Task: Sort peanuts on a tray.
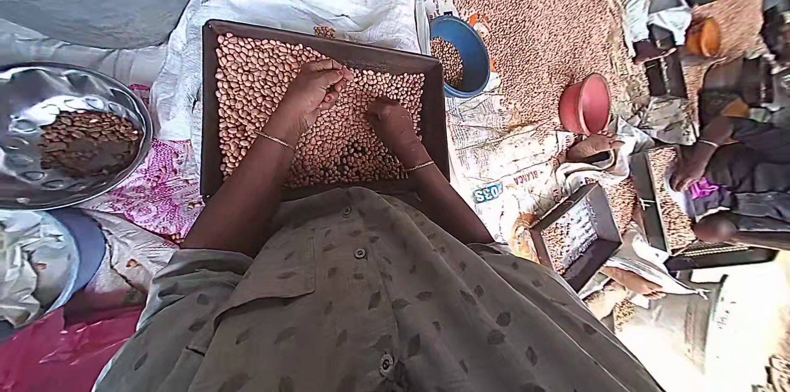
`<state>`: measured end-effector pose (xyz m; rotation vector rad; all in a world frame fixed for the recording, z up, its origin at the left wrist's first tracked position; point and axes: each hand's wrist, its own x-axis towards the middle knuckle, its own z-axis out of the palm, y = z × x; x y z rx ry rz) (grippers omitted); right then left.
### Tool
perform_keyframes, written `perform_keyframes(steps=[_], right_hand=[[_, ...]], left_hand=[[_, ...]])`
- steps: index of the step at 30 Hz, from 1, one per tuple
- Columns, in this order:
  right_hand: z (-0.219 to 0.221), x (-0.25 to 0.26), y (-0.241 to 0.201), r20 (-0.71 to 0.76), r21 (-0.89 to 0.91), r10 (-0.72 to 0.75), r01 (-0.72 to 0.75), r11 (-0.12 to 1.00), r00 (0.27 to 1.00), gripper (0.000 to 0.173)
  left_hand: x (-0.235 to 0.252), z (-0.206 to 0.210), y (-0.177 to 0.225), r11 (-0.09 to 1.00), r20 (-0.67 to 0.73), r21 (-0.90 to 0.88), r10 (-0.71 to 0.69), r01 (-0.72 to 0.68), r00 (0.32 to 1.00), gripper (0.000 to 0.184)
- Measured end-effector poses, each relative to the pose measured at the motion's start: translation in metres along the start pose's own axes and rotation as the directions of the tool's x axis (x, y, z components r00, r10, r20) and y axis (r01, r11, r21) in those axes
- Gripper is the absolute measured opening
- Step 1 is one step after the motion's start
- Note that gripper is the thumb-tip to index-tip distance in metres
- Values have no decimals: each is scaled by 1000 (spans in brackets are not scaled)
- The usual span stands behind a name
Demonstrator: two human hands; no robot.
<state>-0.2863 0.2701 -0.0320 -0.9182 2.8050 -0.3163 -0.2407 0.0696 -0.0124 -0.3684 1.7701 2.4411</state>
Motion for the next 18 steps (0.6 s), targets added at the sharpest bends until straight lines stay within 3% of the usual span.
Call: perform_keyframes(steps=[4, 7, 14, 16, 18], right_hand=[[-6, -2, -17, 79, -133, 105, -94, 987, 991, 22], [-8, -5, -20, 80, -111, 159, -150, 982, 984, 24], [-5, -10, -19, 85, -185, 121, -103, 977, 989, 21], [-7, -9, -9, 32, -65, 112, -110, 992, 993, 21], [-23, -10, -1, -86, 233, 42, -21, 972, 995, 18]], left_hand=[[1, 1, -3, 997, 31, 60, -39, 37, 999, 24], [-4, 7, -1, 988, 55, 142, -63, 54, 997, 33], [-6, 11, -2, 968, 48, 229, -117, 103, 992, 36], [-6, 13, -5, 965, 83, 239, -134, 111, 987, 39], [-3, 14, -9, 965, 137, 235, -153, 117, 979, 48]])
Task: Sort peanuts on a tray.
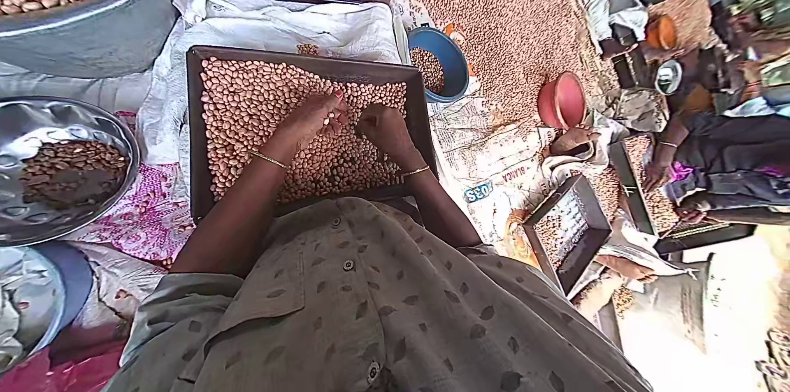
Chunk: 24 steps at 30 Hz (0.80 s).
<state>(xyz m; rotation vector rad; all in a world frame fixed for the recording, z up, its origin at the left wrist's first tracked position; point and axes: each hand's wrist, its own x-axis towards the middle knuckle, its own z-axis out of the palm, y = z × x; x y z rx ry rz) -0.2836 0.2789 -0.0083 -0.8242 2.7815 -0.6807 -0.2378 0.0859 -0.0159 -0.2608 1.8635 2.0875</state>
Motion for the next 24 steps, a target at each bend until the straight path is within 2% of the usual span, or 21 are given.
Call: perform_keyframes(steps=[2, 3, 5, 6, 8, 9, 12, 14, 17, 18, 19, 22, 24], right_hand=[[-21, -3, -2, -70, 329, -113, 130, 936, 991, 20], [-32, -2, -1, -94, 383, -123, 150, 911, 988, 27], [-49, 6, 19, -185, 234, -87, 130, 963, 979, 28], [-56, 9, 33, -187, 98, -36, 55, 994, 982, 27], [-59, 8, 50, -74, -160, 101, -112, 981, 992, 29], [-52, 2, 54, -2, -261, 148, -143, 955, 989, 30], [-18, -35, 41, 127, -384, 192, -131, 914, 973, 42], [-5, -65, 27, 164, -332, 138, -77, 940, 977, 40], [-8, -92, 25, 262, -5, -82, 86, 996, 962, 32], [-14, -93, 26, 231, 70, -126, 113, 991, 965, 26], [-25, -89, 26, 174, 97, -108, 92, 991, 979, 23], [-40, -49, 49, -95, -28, -8, 5, 1000, 995, 16], [-44, -20, 60, -60, -178, 56, -66, 982, 997, 18]], left_hand=[[0, 4, -2, 997, 62, -63, -44, 48, 997, 54], [-1, 4, -1, 992, 97, -97, -74, 83, 993, 56], [-3, 3, 1, 980, 130, -157, -107, 127, 986, 59], [-3, 3, 2, 974, 120, -188, -105, 126, 987, 56], [-2, 0, 2, 953, 72, -290, -67, 85, 995, 44], [-1, -4, 2, 936, 52, -346, -50, 65, 997, 39], [-2, -13, 4, 919, -24, -394, -6, -4, 1000, 33], [-2, -17, 4, 917, -60, -396, 13, -36, 998, 33], [-2, -15, 5, 920, -85, -389, 16, -48, 996, 33], [-1, -15, 4, 920, -79, -389, 24, -52, 997, 33], [-1, -15, 4, 920, -72, -388, 28, -54, 997, 33], [-2, -13, 4, 924, -75, -377, 32, -58, 997, 33], [-1, -14, 3, 925, -82, -375, 40, -68, 996, 33]])
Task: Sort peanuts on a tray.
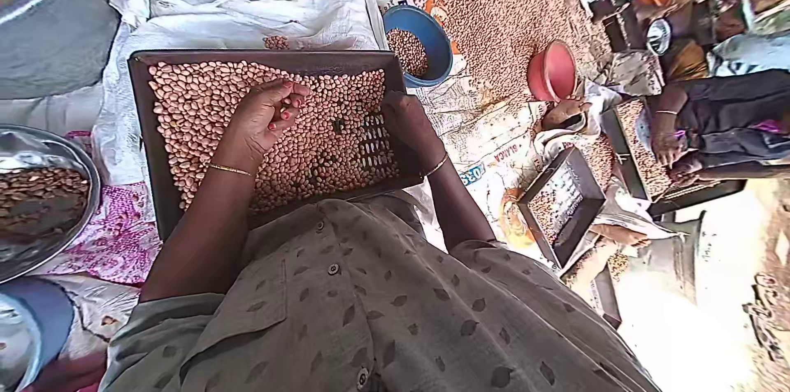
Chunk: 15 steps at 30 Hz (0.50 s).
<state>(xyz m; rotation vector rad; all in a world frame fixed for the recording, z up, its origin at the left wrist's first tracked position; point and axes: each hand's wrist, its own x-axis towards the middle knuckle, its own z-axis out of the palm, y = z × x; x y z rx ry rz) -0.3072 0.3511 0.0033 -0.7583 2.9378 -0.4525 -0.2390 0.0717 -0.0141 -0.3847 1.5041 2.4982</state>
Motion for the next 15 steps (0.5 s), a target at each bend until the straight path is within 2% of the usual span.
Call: perform_keyframes(steps=[2, 5, 10, 12, 14, 15], right_hand=[[8, 21, -1, 112, -131, 48, -33, 991, 993, 20], [21, 30, -7, 195, -268, 57, -3, 963, 979, 21], [30, 21, 3, 115, -234, -47, 73, 969, 992, 24], [20, 20, -1, 96, -145, -78, 91, 985, 992, 20], [3, 20, -18, -11, 116, -224, 224, 968, 974, 14], [-3, 18, -29, -45, 257, -292, 294, 921, 955, 15]], left_hand=[[0, -2, -1, 1000, -16, 10, 13, -13, 1000, 32], [2, -2, -1, 999, -29, 36, 8, -7, 1000, 32], [1, 3, -3, 989, -30, 140, -35, 39, 999, 36], [0, 7, -2, 967, -26, 234, -94, 98, 995, 45], [-2, 13, -4, 947, -8, 288, -149, 145, 989, 54], [-2, 13, -6, 942, 29, 299, -171, 155, 985, 58]])
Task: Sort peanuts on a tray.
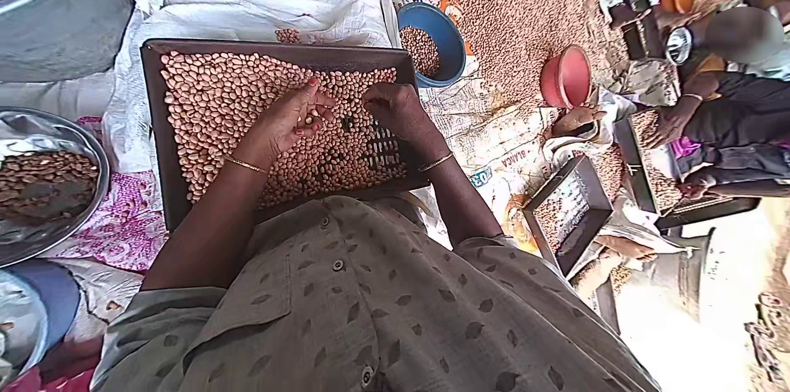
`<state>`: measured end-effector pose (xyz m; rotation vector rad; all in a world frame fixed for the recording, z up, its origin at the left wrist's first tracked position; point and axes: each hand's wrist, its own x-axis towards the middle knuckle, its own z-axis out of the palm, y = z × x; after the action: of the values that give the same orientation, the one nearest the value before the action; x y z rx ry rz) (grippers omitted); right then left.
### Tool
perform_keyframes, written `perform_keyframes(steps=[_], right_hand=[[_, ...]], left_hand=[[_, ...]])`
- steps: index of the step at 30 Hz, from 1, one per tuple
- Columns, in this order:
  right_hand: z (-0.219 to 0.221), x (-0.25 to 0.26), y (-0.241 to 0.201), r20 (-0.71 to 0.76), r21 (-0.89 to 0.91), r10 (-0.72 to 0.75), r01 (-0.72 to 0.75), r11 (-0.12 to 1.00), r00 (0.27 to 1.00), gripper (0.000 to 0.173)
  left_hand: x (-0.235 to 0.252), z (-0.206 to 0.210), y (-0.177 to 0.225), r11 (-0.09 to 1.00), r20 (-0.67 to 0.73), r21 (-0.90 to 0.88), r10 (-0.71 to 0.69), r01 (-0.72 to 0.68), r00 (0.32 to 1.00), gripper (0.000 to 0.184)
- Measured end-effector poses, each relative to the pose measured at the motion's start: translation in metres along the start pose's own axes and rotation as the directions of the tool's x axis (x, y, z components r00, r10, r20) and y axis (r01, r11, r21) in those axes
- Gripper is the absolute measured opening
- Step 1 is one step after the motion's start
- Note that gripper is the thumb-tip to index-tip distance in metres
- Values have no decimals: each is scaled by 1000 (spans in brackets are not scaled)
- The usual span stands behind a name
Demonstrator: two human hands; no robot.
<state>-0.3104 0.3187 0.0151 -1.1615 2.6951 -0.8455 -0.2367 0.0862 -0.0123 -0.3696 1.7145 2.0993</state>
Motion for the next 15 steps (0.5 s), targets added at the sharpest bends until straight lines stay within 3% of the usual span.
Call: perform_keyframes(steps=[1, 3, 7, 10, 15], right_hand=[[-1, 5, -12, 9, 114, -43, 41, 993, 999, 19], [6, 18, -18, 19, 151, -43, 40, 988, 999, 18], [46, 42, 9, 45, -114, 98, -92, 989, 994, 18], [67, 44, 5, 52, -266, 207, -186, 946, 977, 22], [74, 38, -15, 33, -378, 245, -214, 900, 969, 24]], left_hand=[[0, 0, -1, 1000, 36, -17, -2, 2, 999, 61], [2, -3, 0, 993, 84, -122, 19, -9, 996, 60], [-1, -13, 5, 927, -39, -362, 92, -100, 995, 42], [0, -22, 5, 902, -137, -396, 126, -171, 982, 36], [0, -20, 6, 916, -147, -355, 141, -185, 979, 35]])
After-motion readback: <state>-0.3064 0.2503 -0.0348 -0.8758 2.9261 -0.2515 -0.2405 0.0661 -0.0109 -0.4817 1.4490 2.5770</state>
